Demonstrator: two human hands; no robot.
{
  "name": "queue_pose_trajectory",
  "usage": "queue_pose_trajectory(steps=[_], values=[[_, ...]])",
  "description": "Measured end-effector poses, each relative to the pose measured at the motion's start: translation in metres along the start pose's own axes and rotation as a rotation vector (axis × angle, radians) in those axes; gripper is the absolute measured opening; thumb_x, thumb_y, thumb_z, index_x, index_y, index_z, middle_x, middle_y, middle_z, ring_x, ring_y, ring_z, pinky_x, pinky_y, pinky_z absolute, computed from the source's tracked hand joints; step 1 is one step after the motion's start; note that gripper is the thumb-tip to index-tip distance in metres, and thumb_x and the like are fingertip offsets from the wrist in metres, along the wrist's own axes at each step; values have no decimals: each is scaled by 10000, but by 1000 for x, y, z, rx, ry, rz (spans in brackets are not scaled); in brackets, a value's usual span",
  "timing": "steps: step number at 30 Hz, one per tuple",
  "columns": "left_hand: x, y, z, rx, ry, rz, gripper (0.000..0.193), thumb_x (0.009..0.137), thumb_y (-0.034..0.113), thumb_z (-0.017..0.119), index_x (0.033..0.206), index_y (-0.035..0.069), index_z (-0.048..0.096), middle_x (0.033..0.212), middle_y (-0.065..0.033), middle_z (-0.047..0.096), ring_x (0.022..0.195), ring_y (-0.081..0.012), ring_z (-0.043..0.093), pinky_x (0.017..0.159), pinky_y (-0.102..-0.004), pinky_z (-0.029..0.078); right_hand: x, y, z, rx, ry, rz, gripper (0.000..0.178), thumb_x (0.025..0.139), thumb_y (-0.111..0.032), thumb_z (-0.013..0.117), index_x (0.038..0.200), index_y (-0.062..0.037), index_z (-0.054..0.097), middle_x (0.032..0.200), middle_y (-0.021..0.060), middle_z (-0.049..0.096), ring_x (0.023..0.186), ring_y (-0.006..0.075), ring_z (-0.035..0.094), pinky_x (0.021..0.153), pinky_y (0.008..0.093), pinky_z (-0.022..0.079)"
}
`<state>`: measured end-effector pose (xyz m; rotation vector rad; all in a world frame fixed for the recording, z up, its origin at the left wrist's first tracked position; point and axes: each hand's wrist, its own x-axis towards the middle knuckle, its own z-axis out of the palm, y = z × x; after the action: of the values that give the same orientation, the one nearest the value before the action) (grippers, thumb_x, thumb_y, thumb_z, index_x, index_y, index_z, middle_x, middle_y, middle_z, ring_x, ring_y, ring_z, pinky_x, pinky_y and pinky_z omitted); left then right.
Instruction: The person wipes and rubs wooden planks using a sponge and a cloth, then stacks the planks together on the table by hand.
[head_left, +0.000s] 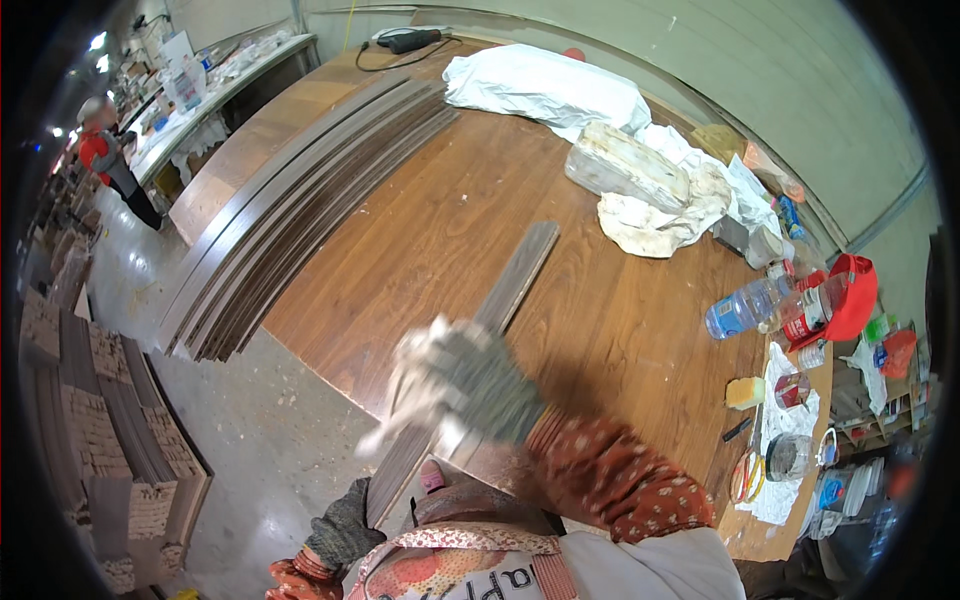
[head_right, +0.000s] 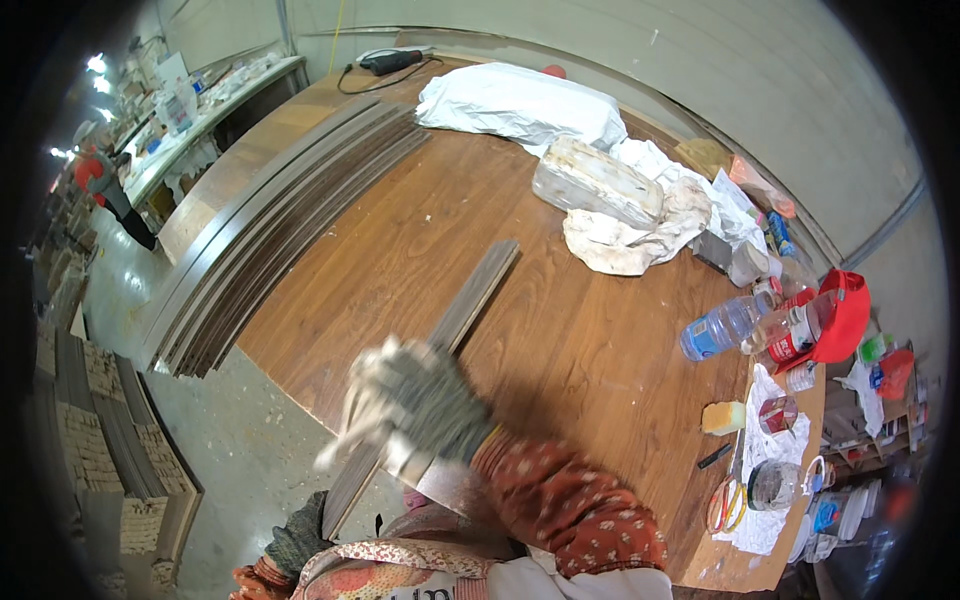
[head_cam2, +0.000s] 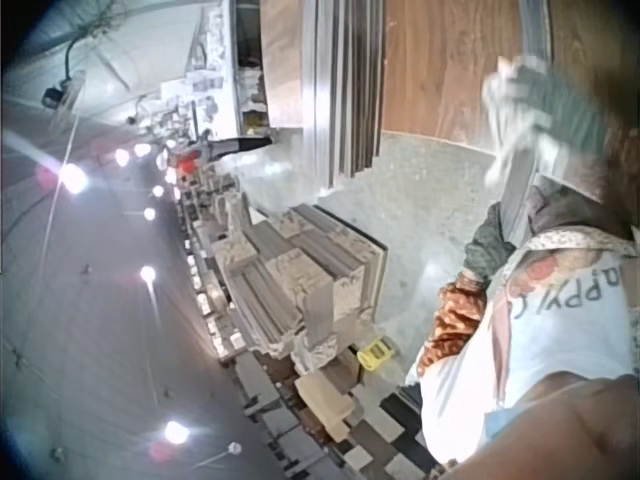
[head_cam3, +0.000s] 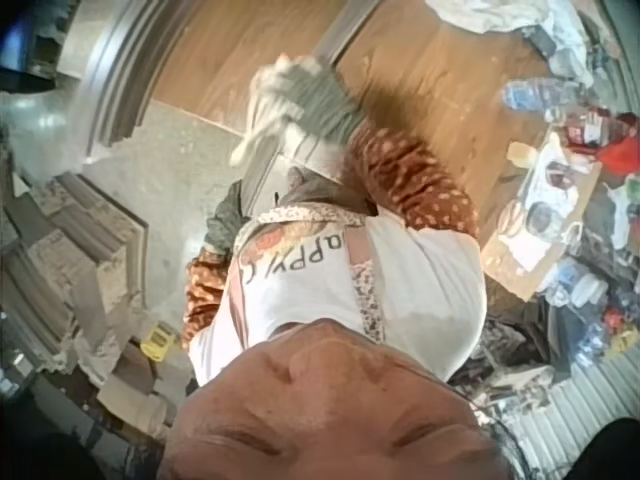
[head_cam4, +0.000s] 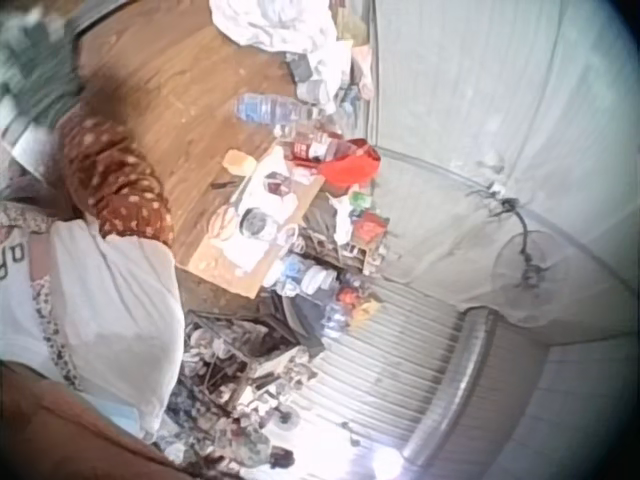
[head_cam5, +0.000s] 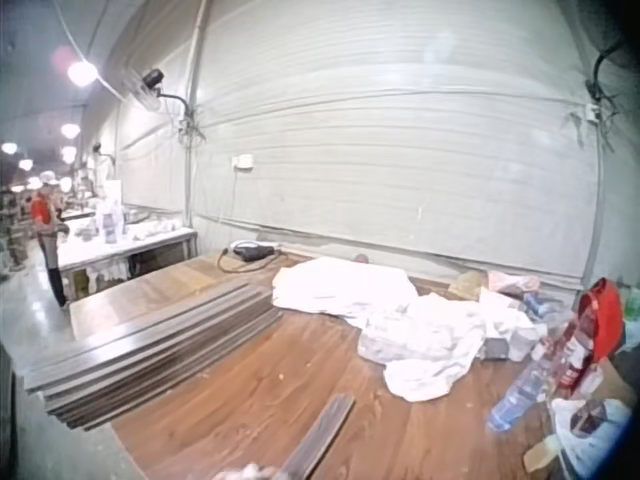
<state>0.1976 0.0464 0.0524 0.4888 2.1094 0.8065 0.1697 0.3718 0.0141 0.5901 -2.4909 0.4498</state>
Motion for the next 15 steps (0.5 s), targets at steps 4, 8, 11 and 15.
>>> queue_pose_trajectory(steps=[4,8,11,15], values=[[11,5,-4,-29,-51,5,859,593,229,797,1321,51,377,1000,-159,576,897,-262,585,779,-363,489,0,157,-28,-51,124,223,402,859,-308,521,1226,-146,542,1357,84,449,1326,291,322,1093,503,209],[6,-10,-12,-266,-161,-3,788,613,135,797,1301,88,415,850,-62,587,776,-148,566,694,-314,491,34,184,-44,-251,128,445,370,895,-323,483,1185,-116,584,1275,109,535,1248,272,432,1045,382,327],[8,9,-19,-312,-206,-46,791,601,178,796,1289,70,421,853,-97,600,808,-193,599,724,-335,492,49,237,-78,70,-288,678,392,869,-259,535,1203,-55,559,1293,170,498,1194,256,479,1023,337,356],[2,28,-16,412,97,-7,760,634,234,715,1295,36,395,965,-198,595,894,-328,614,790,-418,487,-24,239,-137,-364,50,730,376,871,-144,489,1232,-50,533,1265,172,529,1130,280,528,971,351,411]])
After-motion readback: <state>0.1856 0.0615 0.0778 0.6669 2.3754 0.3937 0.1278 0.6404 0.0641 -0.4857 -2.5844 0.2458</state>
